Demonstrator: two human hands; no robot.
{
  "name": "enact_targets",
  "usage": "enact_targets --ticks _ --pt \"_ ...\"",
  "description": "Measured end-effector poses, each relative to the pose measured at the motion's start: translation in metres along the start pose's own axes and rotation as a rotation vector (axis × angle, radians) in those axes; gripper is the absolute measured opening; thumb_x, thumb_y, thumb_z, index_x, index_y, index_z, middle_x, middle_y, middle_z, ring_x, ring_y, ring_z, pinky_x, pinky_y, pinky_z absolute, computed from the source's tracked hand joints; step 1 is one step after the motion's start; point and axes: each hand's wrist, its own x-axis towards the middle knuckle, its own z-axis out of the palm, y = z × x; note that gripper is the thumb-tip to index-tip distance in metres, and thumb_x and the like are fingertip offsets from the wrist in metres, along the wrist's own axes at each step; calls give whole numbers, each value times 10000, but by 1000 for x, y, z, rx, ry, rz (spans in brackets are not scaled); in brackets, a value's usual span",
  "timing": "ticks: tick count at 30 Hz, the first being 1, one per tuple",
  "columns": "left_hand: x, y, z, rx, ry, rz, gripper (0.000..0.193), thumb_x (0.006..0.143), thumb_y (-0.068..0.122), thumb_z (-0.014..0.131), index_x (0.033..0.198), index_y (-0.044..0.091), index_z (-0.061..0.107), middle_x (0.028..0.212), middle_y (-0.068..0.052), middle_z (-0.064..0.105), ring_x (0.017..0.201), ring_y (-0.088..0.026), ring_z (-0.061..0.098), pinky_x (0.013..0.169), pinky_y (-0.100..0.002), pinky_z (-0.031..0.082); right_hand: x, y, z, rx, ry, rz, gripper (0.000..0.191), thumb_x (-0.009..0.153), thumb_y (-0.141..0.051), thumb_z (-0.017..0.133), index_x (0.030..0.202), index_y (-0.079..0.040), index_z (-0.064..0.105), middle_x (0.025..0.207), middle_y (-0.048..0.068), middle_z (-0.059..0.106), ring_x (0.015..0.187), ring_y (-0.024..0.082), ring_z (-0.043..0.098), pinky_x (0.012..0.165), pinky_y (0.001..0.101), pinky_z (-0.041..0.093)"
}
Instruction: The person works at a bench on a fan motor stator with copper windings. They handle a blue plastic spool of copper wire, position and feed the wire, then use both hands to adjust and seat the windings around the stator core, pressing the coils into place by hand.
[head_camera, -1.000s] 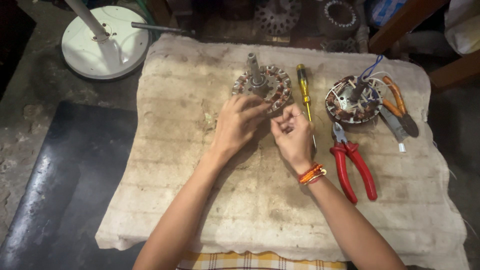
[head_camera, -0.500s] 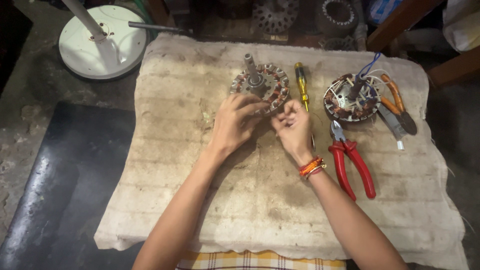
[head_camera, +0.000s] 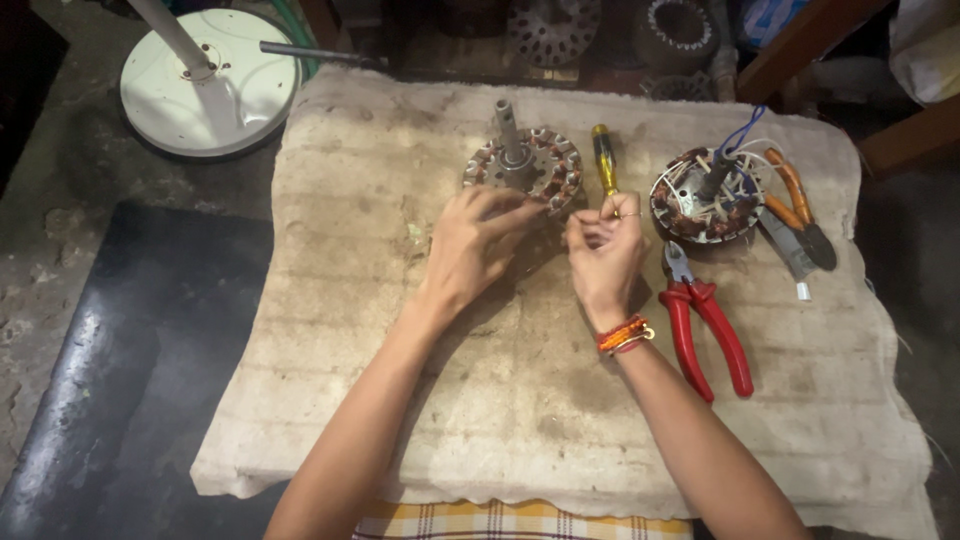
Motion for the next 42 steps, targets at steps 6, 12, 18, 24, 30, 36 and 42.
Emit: enact_targets --ticks 6,12,18,24,30,36,42 --pt "0 1 7 98 12 40 604 776 -39 714 1306 252 726 1322 -106 624 1214 -294 569 1042 -428 468 15 2 -13 471 -79 323 321 917 169 576 1046 -28 358 914 207 684 707 247 734 639 335 673" --pt "0 3 4 83 -2 27 600 781 -43 688 1306 244 731 1323 -88 623 1223 -276 564 1066 -426 458 12 0 -18 631 -52 444 333 924 150 621 1072 -29 382 894 196 694 730 248 734 679 342 670" --pt "1 5 2 73 -29 7 590 767 -18 721 1297 241 732 1316 -86 611 1218 -283 554 1054 -426 449 9 -9 -19 711 -22 397 357 917 163 639 1046 -33 370 869 191 703 755 272 747 718 355 674" --pt "1 5 0 74 -25 23 558 750 60 785 1280 227 733 1292 -79 616 1188 -282 558 1041 -438 450 9 -24 -19 715 -2 468 259 906 157 637 984 -19 464 871 200 710 805 273 774 780 356 685" --pt "1 6 2 104 -12 25 534 789 49 781 1288 236 741 1280 -56 630 1168 -256 578 1027 -415 473 15 -16 -23 488 -103 370 250 896 136 642 933 -43 471 913 189 735 783 234 765 679 301 634" --pt "1 6 2 95 -9 24 508 784 74 789 1266 228 746 1267 -76 629 1157 -277 574 1004 -425 472 19 0 -26 321 -223 406 276 867 132 679 989 -58 521 931 136 739 733 148 702 589 230 558" --pt "1 7 2 100 19 21 492 801 75 779 1263 240 751 1274 -70 634 1156 -267 583 999 -421 482 19 4 -21 131 -258 186 322 863 109 699 1002 -85 482 888 88 720 762 102 707 637 189 566"
